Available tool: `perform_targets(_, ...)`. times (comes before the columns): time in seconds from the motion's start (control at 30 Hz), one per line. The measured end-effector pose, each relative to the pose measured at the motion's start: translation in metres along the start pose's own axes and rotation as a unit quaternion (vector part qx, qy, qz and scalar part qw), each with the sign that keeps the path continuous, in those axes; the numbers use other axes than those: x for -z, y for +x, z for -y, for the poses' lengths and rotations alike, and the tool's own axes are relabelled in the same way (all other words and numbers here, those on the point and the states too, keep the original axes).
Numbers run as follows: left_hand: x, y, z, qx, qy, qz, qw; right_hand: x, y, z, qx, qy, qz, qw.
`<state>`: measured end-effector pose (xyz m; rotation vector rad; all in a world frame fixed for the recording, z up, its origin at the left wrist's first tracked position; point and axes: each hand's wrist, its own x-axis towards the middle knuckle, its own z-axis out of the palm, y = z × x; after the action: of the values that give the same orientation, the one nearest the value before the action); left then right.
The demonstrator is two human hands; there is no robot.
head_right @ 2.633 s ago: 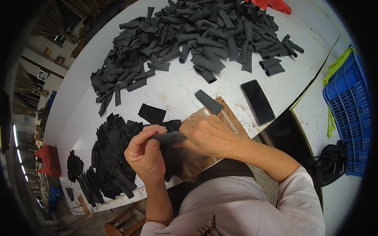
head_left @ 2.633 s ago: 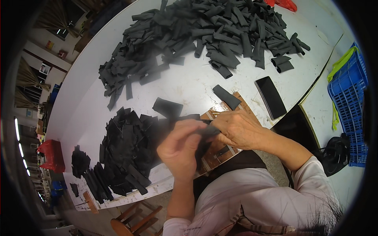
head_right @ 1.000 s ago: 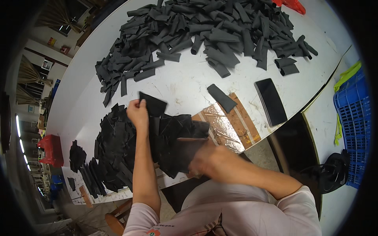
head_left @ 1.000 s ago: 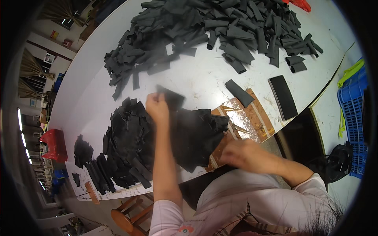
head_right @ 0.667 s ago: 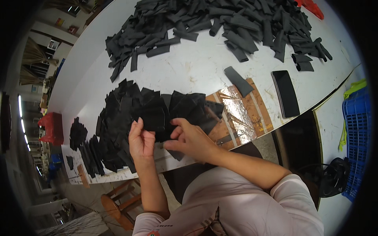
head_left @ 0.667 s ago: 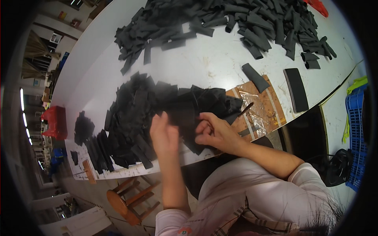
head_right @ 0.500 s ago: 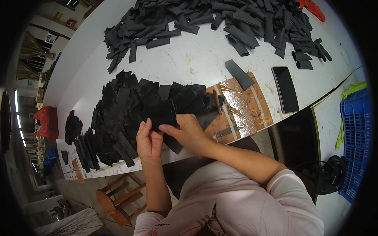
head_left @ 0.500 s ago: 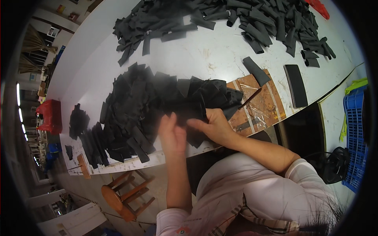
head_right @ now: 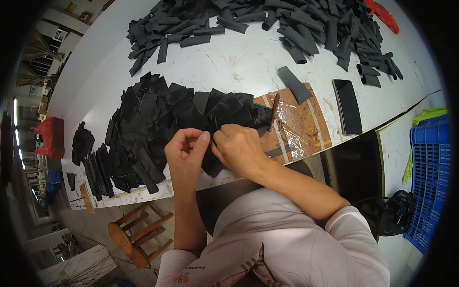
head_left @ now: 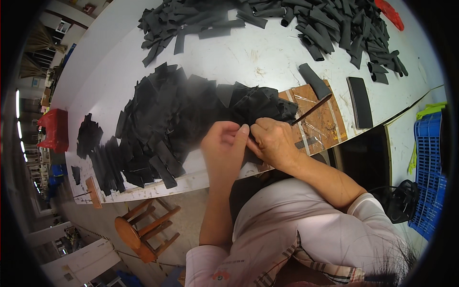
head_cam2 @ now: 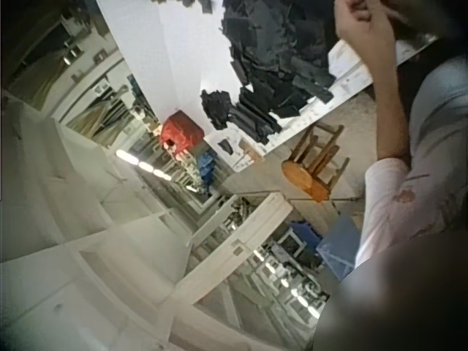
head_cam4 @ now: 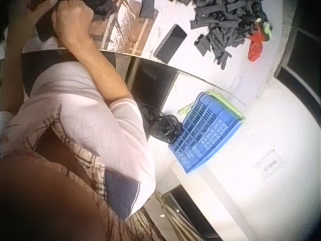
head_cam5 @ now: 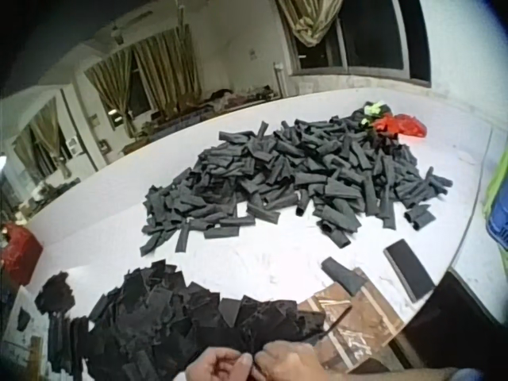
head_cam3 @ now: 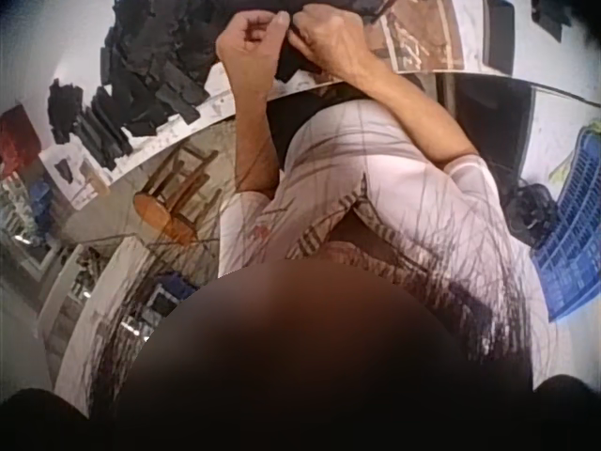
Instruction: Picking up and inspecting small black rectangular foam components from a pile on a workbench.
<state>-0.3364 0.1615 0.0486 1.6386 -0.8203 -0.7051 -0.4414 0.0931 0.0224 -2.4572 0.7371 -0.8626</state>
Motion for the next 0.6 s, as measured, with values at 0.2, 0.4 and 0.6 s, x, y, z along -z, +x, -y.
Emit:
perform_targets(0.2, 0.001, 0.002, 0.007, 0.027, 0.045, 0.006, 0.999, -0.004, -0.001, -0.004, 0.063, -0.079, 0.003, 0.995)
perform_targets(0.4, 0.002, 0.003, 0.017, 0.01, 0.02, -0.016, 1.0, 0.003, 0.003, -0.009, -0.028, 0.045, 0.086, 0.995)
perform_targets(0.6, 0.014, -0.005, 0.011, -0.002, -0.013, -0.062, 0.998, 0.031, -0.002, -0.008, -0.213, 0.176, 0.126, 0.953)
